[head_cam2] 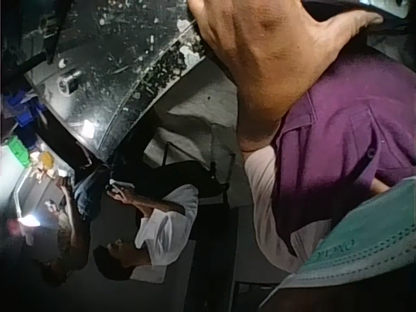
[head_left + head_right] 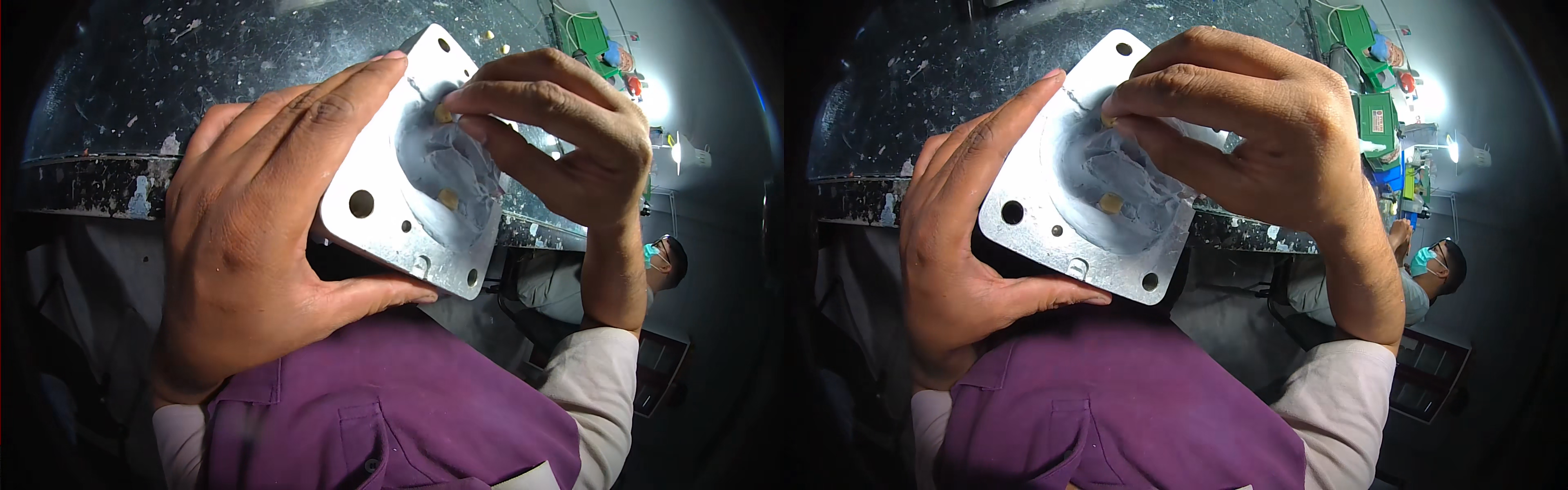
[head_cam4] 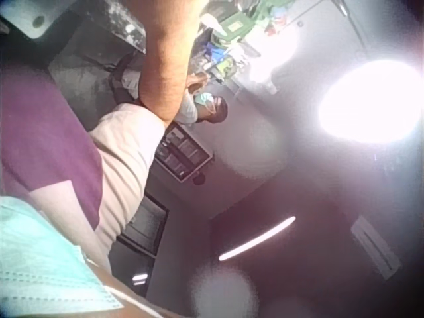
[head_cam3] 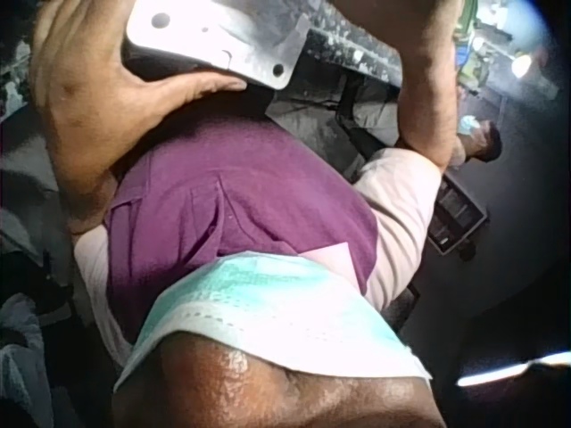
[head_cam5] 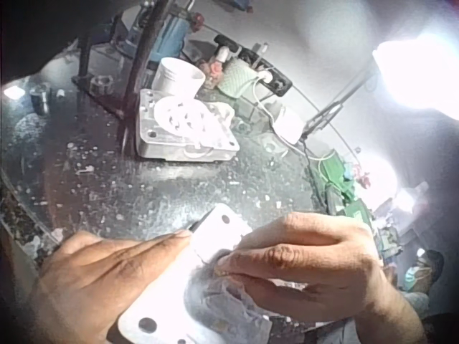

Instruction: The person uses a tool to apply material into a dental mold and then places several dental crowns into the mold one by one by hand.

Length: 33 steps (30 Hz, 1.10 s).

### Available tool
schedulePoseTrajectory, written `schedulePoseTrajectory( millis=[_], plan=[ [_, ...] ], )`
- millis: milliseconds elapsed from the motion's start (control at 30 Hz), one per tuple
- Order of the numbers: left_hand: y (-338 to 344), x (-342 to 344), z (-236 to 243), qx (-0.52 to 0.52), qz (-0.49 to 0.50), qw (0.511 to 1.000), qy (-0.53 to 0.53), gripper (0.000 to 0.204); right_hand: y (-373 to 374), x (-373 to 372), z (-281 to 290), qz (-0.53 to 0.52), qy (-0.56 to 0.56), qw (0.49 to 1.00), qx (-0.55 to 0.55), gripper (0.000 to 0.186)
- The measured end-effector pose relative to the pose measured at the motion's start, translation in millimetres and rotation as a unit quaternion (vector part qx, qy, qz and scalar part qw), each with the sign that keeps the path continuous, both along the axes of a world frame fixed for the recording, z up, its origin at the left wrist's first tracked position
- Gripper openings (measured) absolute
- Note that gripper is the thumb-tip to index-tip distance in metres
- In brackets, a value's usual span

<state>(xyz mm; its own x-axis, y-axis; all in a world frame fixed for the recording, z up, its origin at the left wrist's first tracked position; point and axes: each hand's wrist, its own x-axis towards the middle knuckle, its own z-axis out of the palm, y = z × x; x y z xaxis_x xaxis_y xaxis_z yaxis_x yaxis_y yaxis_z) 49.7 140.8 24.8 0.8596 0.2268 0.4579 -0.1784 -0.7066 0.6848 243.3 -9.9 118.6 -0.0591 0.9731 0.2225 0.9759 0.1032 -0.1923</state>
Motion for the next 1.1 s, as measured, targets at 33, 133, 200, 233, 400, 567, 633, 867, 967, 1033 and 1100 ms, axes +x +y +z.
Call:
schedulePoseTrajectory(
  millis=[33, 133, 200, 233, 400, 567, 633, 867, 967, 1033, 1100],
  plan=[
    [0.2, 0.0, 0.0, 0.001, 0.000, 1.000, -0.001, 0.123, 1.4, 0.0, -0.2, -0.013, 0.010, 1.000, 0.004, 0.027],
    [-0.3, 1.2, 0.2, -0.003, -0.004, 1.000, 0.000, 0.123, 6.0, 2.1, 0.2, -0.021, 0.041, 0.999, -0.015, 0.025],
    [-0.7, 1.9, 0.5, -0.006, -0.008, 1.000, 0.000, 0.123, 9.5, 6.6, 1.7, -0.002, 0.052, 0.998, -0.019, 0.024],
    [-1.0, 2.0, 0.7, -0.007, -0.006, 1.000, 0.002, 0.123, 10.9, 9.1, 2.1, 0.022, 0.063, 0.998, -0.024, 0.024],
    [0.3, 1.8, 2.4, -0.001, -0.005, 1.000, 0.005, 0.125, 12.7, 22.9, -4.1, 0.064, 0.058, 0.996, -0.005, 0.026],
    [1.2, 2.8, 5.8, -0.008, -0.011, 1.000, 0.023, 0.127, 16.8, 44.2, -26.6, 0.139, 0.123, 0.982, 0.046, 0.023],
    [2.7, 3.3, 6.2, 0.000, -0.024, 0.999, 0.025, 0.127, 15.4, 47.9, -32.4, 0.160, 0.136, 0.976, 0.056, 0.025],
    [10.5, 1.2, 2.3, 0.000, -0.082, 0.996, 0.036, 0.134, 4.6, 48.0, -32.2, 0.121, 0.205, 0.969, 0.065, 0.017],
    [12.4, 5.1, -1.6, -0.070, -0.139, 0.987, 0.028, 0.136, -23.1, 61.4, -21.0, 0.099, 0.310, 0.941, 0.086, 0.018],
    [12.9, 7.6, -4.4, -0.133, -0.144, 0.978, 0.073, 0.138, -55.7, 71.2, -10.7, 0.046, 0.457, 0.884, 0.087, 0.023],
    [10.7, 9.3, -6.4, -0.107, -0.151, 0.979, 0.087, 0.139, -94.7, 77.7, -2.4, -0.088, 0.435, 0.892, 0.083, 0.022]
  ],
)
